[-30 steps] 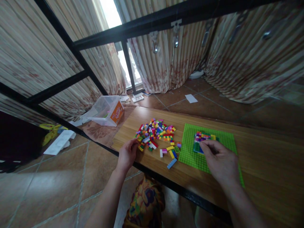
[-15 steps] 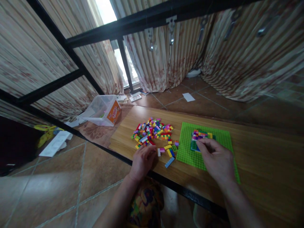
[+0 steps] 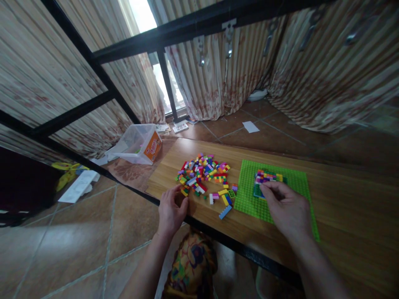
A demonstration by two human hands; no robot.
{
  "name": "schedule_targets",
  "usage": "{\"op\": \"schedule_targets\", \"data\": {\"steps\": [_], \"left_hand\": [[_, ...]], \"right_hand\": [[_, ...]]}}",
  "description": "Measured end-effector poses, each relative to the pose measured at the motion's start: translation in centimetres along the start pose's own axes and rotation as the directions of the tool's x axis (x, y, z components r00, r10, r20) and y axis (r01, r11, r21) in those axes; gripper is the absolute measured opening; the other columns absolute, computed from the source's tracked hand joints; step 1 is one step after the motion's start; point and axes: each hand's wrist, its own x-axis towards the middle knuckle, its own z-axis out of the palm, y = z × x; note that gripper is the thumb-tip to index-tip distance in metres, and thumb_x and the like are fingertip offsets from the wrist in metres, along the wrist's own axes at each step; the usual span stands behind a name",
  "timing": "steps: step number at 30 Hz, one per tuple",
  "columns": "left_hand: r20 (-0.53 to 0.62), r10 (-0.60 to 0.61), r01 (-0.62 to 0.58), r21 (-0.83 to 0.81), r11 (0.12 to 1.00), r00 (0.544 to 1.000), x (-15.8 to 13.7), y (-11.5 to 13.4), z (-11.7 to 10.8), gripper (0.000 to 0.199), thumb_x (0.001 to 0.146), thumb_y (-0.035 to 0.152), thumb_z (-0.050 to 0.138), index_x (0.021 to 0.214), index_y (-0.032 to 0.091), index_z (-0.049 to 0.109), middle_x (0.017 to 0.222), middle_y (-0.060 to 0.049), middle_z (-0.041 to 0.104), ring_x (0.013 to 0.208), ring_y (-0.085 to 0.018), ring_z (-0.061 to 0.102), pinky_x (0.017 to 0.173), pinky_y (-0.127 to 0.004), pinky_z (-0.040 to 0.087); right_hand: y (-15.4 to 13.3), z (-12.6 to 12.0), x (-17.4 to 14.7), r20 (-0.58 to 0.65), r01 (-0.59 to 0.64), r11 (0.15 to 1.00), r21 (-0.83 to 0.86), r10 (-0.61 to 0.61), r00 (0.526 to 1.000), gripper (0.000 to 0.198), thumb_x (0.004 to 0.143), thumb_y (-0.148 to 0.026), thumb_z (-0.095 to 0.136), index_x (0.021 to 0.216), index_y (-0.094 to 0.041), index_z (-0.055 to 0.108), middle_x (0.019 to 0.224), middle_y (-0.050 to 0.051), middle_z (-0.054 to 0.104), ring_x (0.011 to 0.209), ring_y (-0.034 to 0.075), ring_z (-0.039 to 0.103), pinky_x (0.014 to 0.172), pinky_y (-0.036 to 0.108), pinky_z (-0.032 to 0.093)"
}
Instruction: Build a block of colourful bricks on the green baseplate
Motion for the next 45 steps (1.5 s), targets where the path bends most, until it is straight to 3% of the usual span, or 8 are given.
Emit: {"op": "schedule_targets", "data": {"steps": [8,15,21,26,30,37,41,45], "left_hand": [[0.011,-0.023,0.023,-0.037,0.999,1.0,-0.1,0.6,0.3,0.036,0.081,0.027,0.065,0.116,0.02,0.062,0.102,-0.008,0.068,0.098,-0.025,0.064,0.09,-0.041,0.052],[0.002,0.016,-0.014,-0.37,0.929,1.0,-1.0,4.1,-0.3,0.045,0.085,0.029,0.064,0.129,0.023,0.055,0.116,-0.008,0.064,0.096,-0.019,0.066,0.088,-0.035,0.055],[0.195,0.083,0.095,-0.751,0.653,0.977,-0.3,9.7,1.6,0.045,0.082,0.026,0.07,0.125,0.025,0.057,0.12,-0.007,0.064,0.092,-0.016,0.066,0.084,-0.029,0.056],[0.457,0.165,0.388,-0.86,0.332,0.874,0.7,13.6,4.0,0.045,0.079,0.029,0.074,0.122,0.023,0.061,0.115,-0.007,0.068,0.096,-0.019,0.067,0.084,-0.032,0.057],[0.551,0.261,0.514,-0.834,0.199,0.793,1.7,15.9,5.5,0.036,0.078,0.028,0.074,0.113,0.021,0.068,0.111,-0.007,0.07,0.108,-0.022,0.064,0.093,-0.036,0.054],[0.626,0.408,0.628,-0.764,0.148,0.665,2.9,17.9,7.2,0.034,0.076,0.023,0.076,0.11,0.019,0.071,0.116,-0.009,0.07,0.102,-0.02,0.065,0.088,-0.032,0.053],[0.643,0.392,0.641,-0.751,0.158,0.658,2.9,18.0,8.3,0.031,0.077,0.026,0.077,0.107,0.017,0.072,0.106,-0.008,0.071,0.08,-0.015,0.067,0.08,-0.029,0.051],[0.644,0.368,0.577,-0.765,0.287,0.671,2.9,18.1,9.1,0.029,0.079,0.031,0.075,0.102,0.014,0.07,0.084,-0.004,0.071,0.068,-0.013,0.067,0.075,-0.028,0.05]], "right_hand": [[-0.2,0.0,0.0,-0.009,-0.005,1.0,-0.006,0.005,1.0,0.029,0.084,-0.049,0.06,0.084,-0.022,0.072,0.084,0.005,0.076,0.077,0.022,0.071,0.07,0.033,0.053],[-0.9,0.2,-0.1,-0.007,-0.005,0.996,0.085,0.006,1.0,0.026,0.083,-0.046,0.061,0.082,-0.022,0.071,0.083,0.004,0.075,0.076,0.021,0.07,0.07,0.032,0.053],[-2.3,-0.1,-0.5,0.076,-0.018,0.95,0.312,-0.006,0.997,0.024,0.084,-0.043,0.062,0.079,-0.021,0.069,0.073,0.001,0.07,0.065,0.017,0.063,0.062,0.029,0.05],[-2.6,-1.4,-0.3,0.118,-0.061,0.903,0.425,0.012,0.993,0.023,0.084,-0.043,0.063,0.081,-0.021,0.07,0.073,0.001,0.07,0.063,0.016,0.06,0.06,0.028,0.049],[-2.2,-3.1,0.1,0.115,-0.059,0.869,0.492,0.003,0.993,0.019,0.085,-0.038,0.065,0.094,-0.024,0.073,0.087,0.002,0.073,0.075,0.017,0.065,0.069,0.029,0.052],[-1.1,-4.7,0.2,0.097,0.063,0.892,0.447,-0.118,0.988,0.016,0.088,-0.03,0.063,0.1,-0.028,0.074,0.096,0.002,0.071,0.09,0.017,0.064,0.079,0.031,0.05],[0.0,-4.6,0.2,0.09,0.005,0.919,0.395,-0.045,0.995,0.014,0.088,-0.032,0.064,0.096,-0.026,0.073,0.092,0.001,0.071,0.087,0.017,0.064,0.079,0.031,0.048],[0.4,-4.5,0.3,0.13,-0.079,0.938,0.338,0.037,0.991,0.018,0.088,-0.037,0.061,0.093,-0.022,0.071,0.087,0.001,0.071,0.081,0.017,0.064,0.076,0.031,0.048]]}}
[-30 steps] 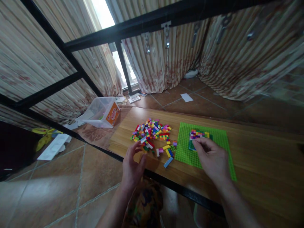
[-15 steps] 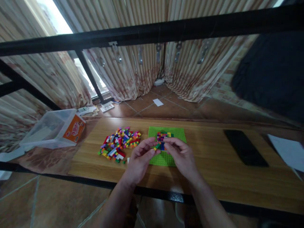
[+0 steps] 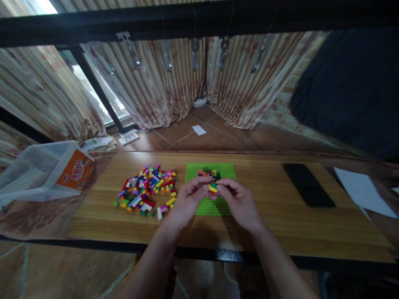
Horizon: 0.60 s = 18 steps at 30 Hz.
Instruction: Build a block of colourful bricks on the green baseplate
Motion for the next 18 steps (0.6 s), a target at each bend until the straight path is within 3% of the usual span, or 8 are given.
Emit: {"op": "schedule_targets", "data": {"steps": [4,8,12,18], "left_hand": [[-0.013,0.038,-0.036,0.129,0.991,0.999,0.14,-0.18,-0.19,0.021,0.081,0.032,0.071,0.09,0.014,0.069,0.076,-0.002,0.068,0.065,-0.013,0.065,0.07,-0.026,0.049],[-0.001,0.066,-0.064,0.169,0.983,0.998,0.12,-0.4,-0.4,0.02,0.08,0.031,0.071,0.091,0.014,0.069,0.077,-0.001,0.068,0.067,-0.012,0.064,0.07,-0.024,0.049],[0.014,0.085,-0.086,0.173,0.981,0.996,0.2,-0.42,-0.35,0.019,0.077,0.029,0.073,0.088,0.015,0.068,0.077,0.0,0.068,0.068,-0.012,0.062,0.07,-0.025,0.049],[0.025,0.145,-0.145,0.307,0.941,0.989,0.26,-0.5,-0.27,0.015,0.083,0.022,0.064,0.095,0.016,0.07,0.079,-0.002,0.068,0.072,-0.013,0.062,0.071,-0.026,0.049]], "right_hand": [[-0.15,0.08,-0.02,0.009,-0.007,0.998,-0.068,0.008,1.0,0.019,0.088,-0.037,0.06,0.088,-0.02,0.069,0.081,0.001,0.07,0.076,0.016,0.062,0.072,0.03,0.047],[-0.15,0.28,-0.05,0.016,-0.028,0.995,-0.095,0.03,0.999,0.02,0.088,-0.037,0.059,0.086,-0.02,0.068,0.078,0.001,0.068,0.072,0.016,0.061,0.069,0.029,0.045],[0.12,0.46,-0.02,0.015,-0.057,0.998,-0.036,0.058,0.998,0.022,0.088,-0.04,0.059,0.087,-0.02,0.068,0.077,0.0,0.068,0.071,0.016,0.06,0.067,0.028,0.045],[-0.17,0.42,0.06,0.032,-0.04,0.999,0.025,0.039,0.999,0.022,0.087,-0.041,0.061,0.09,-0.02,0.07,0.082,0.001,0.07,0.076,0.016,0.062,0.072,0.028,0.047]]}}
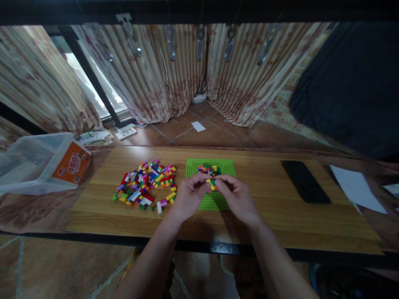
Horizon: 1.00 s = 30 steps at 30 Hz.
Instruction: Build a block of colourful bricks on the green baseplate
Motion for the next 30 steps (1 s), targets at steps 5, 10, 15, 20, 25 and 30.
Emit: {"op": "schedule_targets", "data": {"steps": [5,10,15,20,25,30], "left_hand": [[-0.001,0.078,-0.076,0.173,0.982,0.997,-0.3,-0.2,0.2,0.018,0.084,0.021,0.063,0.101,0.017,0.069,0.096,-0.005,0.071,0.089,-0.017,0.064,0.084,-0.03,0.05],[0.006,0.089,-0.089,0.154,0.984,0.996,-0.5,-0.5,0.5,0.025,0.084,0.022,0.064,0.108,0.018,0.064,0.091,-0.004,0.069,0.084,-0.017,0.065,0.082,-0.03,0.052],[-0.03,0.074,-0.069,0.149,0.986,0.997,-0.6,-0.7,0.7,0.021,0.082,0.02,0.064,0.103,0.017,0.064,0.082,-0.002,0.065,0.08,-0.017,0.065,0.079,-0.03,0.053],[-0.016,0.062,-0.06,0.122,0.991,0.998,-0.5,0.0,0.6,0.022,0.08,0.017,0.063,0.102,0.017,0.063,0.08,-0.002,0.067,0.075,-0.015,0.064,0.078,-0.029,0.052],[0.014,0.038,-0.04,0.098,0.994,0.999,-0.5,0.7,0.4,0.022,0.079,0.014,0.063,0.101,0.018,0.063,0.084,-0.002,0.07,0.076,-0.015,0.065,0.078,-0.028,0.051],[0.034,0.015,-0.019,0.122,0.992,0.999,-0.7,0.4,0.1,0.023,0.079,0.015,0.063,0.102,0.019,0.065,0.088,-0.003,0.07,0.081,-0.016,0.065,0.079,-0.028,0.049]], "right_hand": [[-0.3,0.2,0.2,0.005,-0.018,1.0,0.014,0.018,1.0,0.021,0.083,-0.04,0.064,0.077,-0.02,0.068,0.074,0.0,0.069,0.071,0.016,0.061,0.069,0.028,0.046],[-0.3,0.7,0.4,-0.047,-0.069,0.989,0.129,0.076,0.996,0.022,0.078,-0.041,0.067,0.072,-0.02,0.069,0.067,-0.001,0.065,0.064,0.014,0.056,0.066,0.028,0.044],[-0.6,1.4,0.3,-0.089,-0.104,0.979,0.178,0.121,0.989,0.021,0.074,-0.041,0.07,0.07,-0.02,0.07,0.063,-0.002,0.063,0.061,0.013,0.053,0.064,0.028,0.043],[-0.6,2.0,0.1,-0.111,-0.11,0.957,0.267,0.144,0.983,0.021,0.072,-0.042,0.071,0.069,-0.021,0.071,0.063,-0.002,0.063,0.06,0.012,0.051,0.063,0.027,0.043],[-0.2,2.6,0.0,-0.126,-0.113,0.938,0.327,0.162,0.979,0.025,0.072,-0.046,0.072,0.067,-0.021,0.07,0.06,-0.002,0.059,0.058,0.011,0.046,0.057,0.025,0.039],[0.1,2.1,0.4,-0.187,-0.136,0.923,0.359,0.214,0.959,0.031,0.068,-0.051,0.074,0.07,-0.02,0.069,0.058,-0.002,0.058,0.055,0.011,0.044,0.053,0.025,0.037]]}}
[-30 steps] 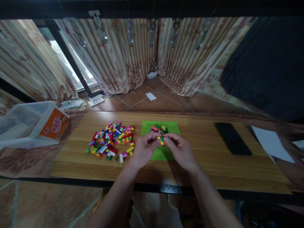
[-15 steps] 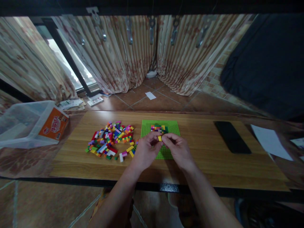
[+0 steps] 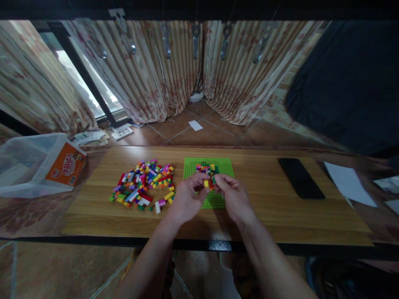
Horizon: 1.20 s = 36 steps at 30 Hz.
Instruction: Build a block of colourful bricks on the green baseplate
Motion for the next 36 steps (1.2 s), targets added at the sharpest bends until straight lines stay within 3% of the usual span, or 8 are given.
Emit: {"op": "schedule_targets", "data": {"steps": [4,8,17,21,27,36], "left_hand": [[-0.054,-0.016,0.018,0.032,0.999,0.998,0.0,-0.6,-0.3,0.024,0.08,0.02,0.065,0.104,0.017,0.064,0.08,-0.001,0.066,0.072,-0.015,0.06,0.069,-0.025,0.047],[-0.073,-0.02,0.02,-0.01,1.0,0.997,0.2,-0.8,-0.7,0.024,0.081,0.024,0.065,0.104,0.017,0.065,0.081,-0.002,0.066,0.074,-0.015,0.06,0.07,-0.026,0.047],[-0.228,-0.07,0.068,-0.017,0.998,0.971,0.5,-0.3,-1.6,0.017,0.076,0.022,0.067,0.092,0.017,0.065,0.076,0.0,0.065,0.068,-0.013,0.058,0.064,-0.023,0.044],[-0.274,-0.07,0.076,0.013,0.997,0.959,0.6,-0.5,-1.8,0.016,0.074,0.021,0.068,0.089,0.017,0.065,0.075,0.001,0.066,0.065,-0.013,0.058,0.062,-0.023,0.043],[-0.328,-0.063,0.089,0.066,0.994,0.943,0.7,-1.1,-2.2,0.013,0.073,0.021,0.066,0.085,0.017,0.064,0.074,0.0,0.067,0.066,-0.015,0.06,0.062,-0.024,0.043],[-0.353,-0.059,0.094,0.083,0.992,0.934,0.7,-1.2,-2.5,0.012,0.074,0.021,0.066,0.086,0.018,0.065,0.076,0.0,0.068,0.068,-0.015,0.061,0.064,-0.025,0.044]], "right_hand": [[-0.5,-0.5,0.4,-0.027,0.009,0.999,0.054,-0.008,1.0,0.031,0.068,-0.05,0.076,0.068,-0.02,0.066,0.055,-0.004,0.056,0.052,0.01,0.046,0.053,0.025,0.038],[-0.7,-1.1,0.5,-0.023,0.015,0.996,0.089,-0.013,1.0,0.03,0.072,-0.048,0.075,0.073,-0.02,0.067,0.062,-0.002,0.061,0.051,0.009,0.048,0.052,0.024,0.039],[-0.6,-3.5,1.8,-0.203,0.068,0.995,-0.074,-0.082,0.976,0.028,0.075,-0.046,0.071,0.083,-0.019,0.071,0.066,0.0,0.065,0.054,0.011,0.054,0.053,0.026,0.044],[-0.3,-3.6,1.7,-0.127,0.124,0.955,-0.268,-0.163,0.978,0.026,0.08,-0.044,0.064,0.088,-0.02,0.071,0.072,0.002,0.069,0.061,0.015,0.061,0.057,0.028,0.048],[0.6,-3.4,1.4,0.038,0.167,0.811,-0.561,-0.176,0.984,0.024,0.084,-0.036,0.059,0.096,-0.02,0.073,0.086,0.007,0.075,0.07,0.02,0.067,0.069,0.035,0.052],[0.5,-3.2,1.6,-0.006,0.166,0.729,-0.664,-0.226,0.974,0.022,0.082,-0.035,0.059,0.089,-0.021,0.075,0.088,0.007,0.077,0.079,0.023,0.069,0.076,0.039,0.052]]}}
